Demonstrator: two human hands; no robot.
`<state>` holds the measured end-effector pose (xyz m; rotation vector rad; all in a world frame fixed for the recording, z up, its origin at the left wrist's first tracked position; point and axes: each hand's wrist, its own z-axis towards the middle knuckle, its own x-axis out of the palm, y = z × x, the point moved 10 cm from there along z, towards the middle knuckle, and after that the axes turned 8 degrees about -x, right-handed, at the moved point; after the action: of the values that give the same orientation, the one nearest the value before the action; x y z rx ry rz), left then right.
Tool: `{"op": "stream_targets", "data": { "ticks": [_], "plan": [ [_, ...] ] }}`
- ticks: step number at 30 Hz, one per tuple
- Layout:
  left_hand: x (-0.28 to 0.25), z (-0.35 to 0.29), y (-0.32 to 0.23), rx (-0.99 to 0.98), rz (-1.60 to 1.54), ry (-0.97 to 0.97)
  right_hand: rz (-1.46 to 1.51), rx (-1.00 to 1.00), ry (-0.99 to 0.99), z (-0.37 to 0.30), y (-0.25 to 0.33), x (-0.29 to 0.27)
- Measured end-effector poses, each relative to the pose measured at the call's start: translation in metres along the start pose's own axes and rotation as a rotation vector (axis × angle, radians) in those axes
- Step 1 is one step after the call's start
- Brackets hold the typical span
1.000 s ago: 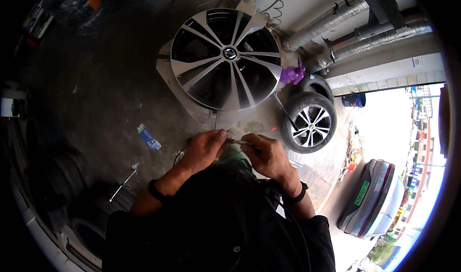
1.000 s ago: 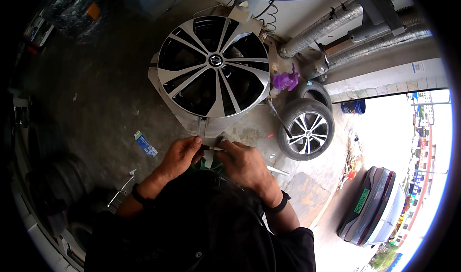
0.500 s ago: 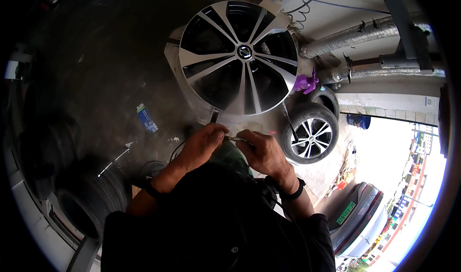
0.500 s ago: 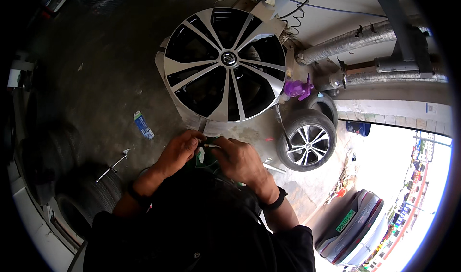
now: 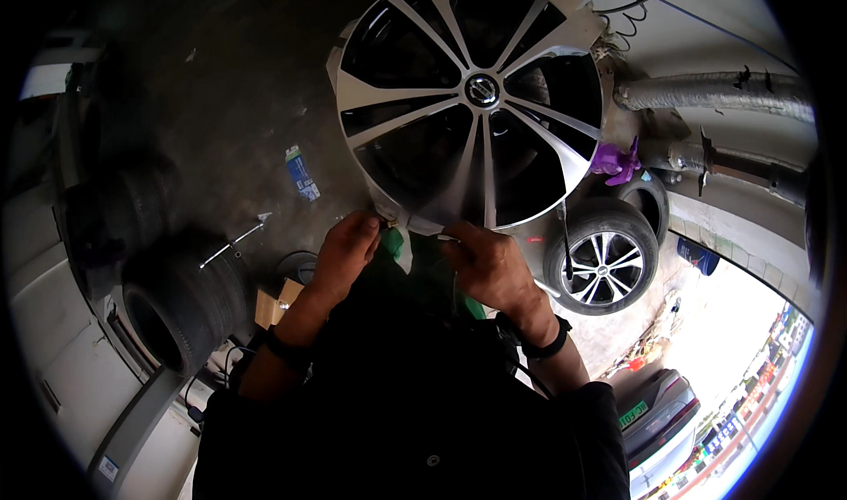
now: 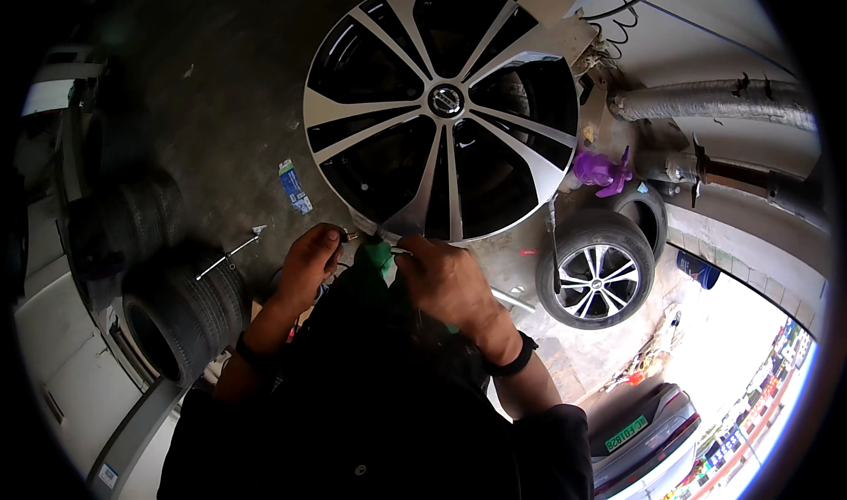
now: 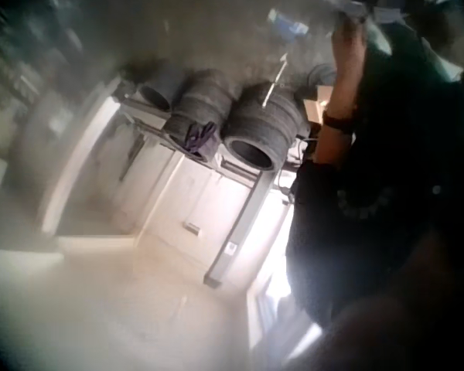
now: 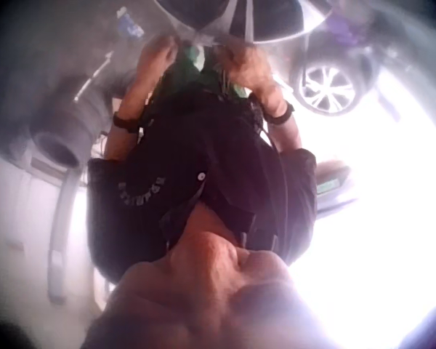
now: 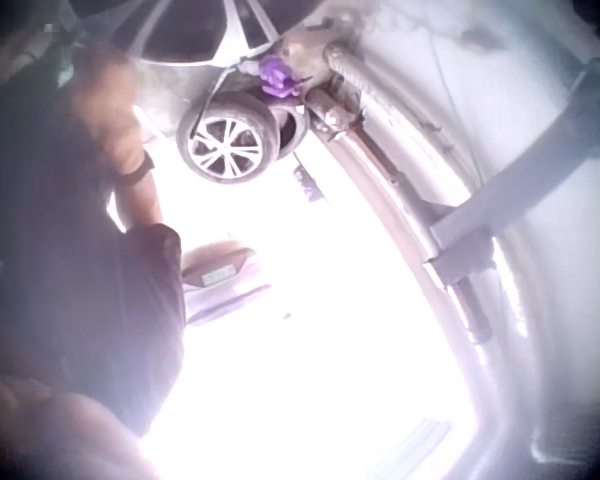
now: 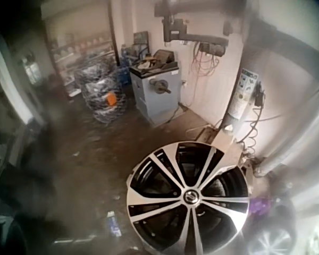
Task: The person handles a tire valve stem, applies lubricant to its base, and inserts the stem into a wheel rim on a tire changer machine.
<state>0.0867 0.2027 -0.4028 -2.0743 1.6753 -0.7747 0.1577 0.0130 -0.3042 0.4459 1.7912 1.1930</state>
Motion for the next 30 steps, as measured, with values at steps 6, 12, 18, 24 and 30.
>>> {"op": "stream_targets", "data": {
  "ticks": [6, 12, 18, 24, 30],
  "plan": [
    [-0.043, 0.055, 0.037, -0.109, -0.134, -0.144, 0.034, 0.066, -0.045, 0.013, -0.024, -0.008],
    [-0.022, 0.108, 0.047, -0.130, -0.259, -0.012, -0.006, 0.181, -0.054, 0.015, -0.037, -0.006],
    [-0.015, 0.130, 0.058, -0.200, -0.314, 0.113, -0.004, 0.342, -0.146, 0.001, -0.045, 0.002],
    [-0.009, 0.128, 0.042, -0.183, -0.276, 0.287, -0.131, 0.287, -0.195, 0.020, -0.030, 0.012],
    [-0.001, 0.132, 0.032, -0.188, -0.302, 0.418, -0.305, 0.264, -0.162, 0.053, -0.020, 0.021]
  ]
}}
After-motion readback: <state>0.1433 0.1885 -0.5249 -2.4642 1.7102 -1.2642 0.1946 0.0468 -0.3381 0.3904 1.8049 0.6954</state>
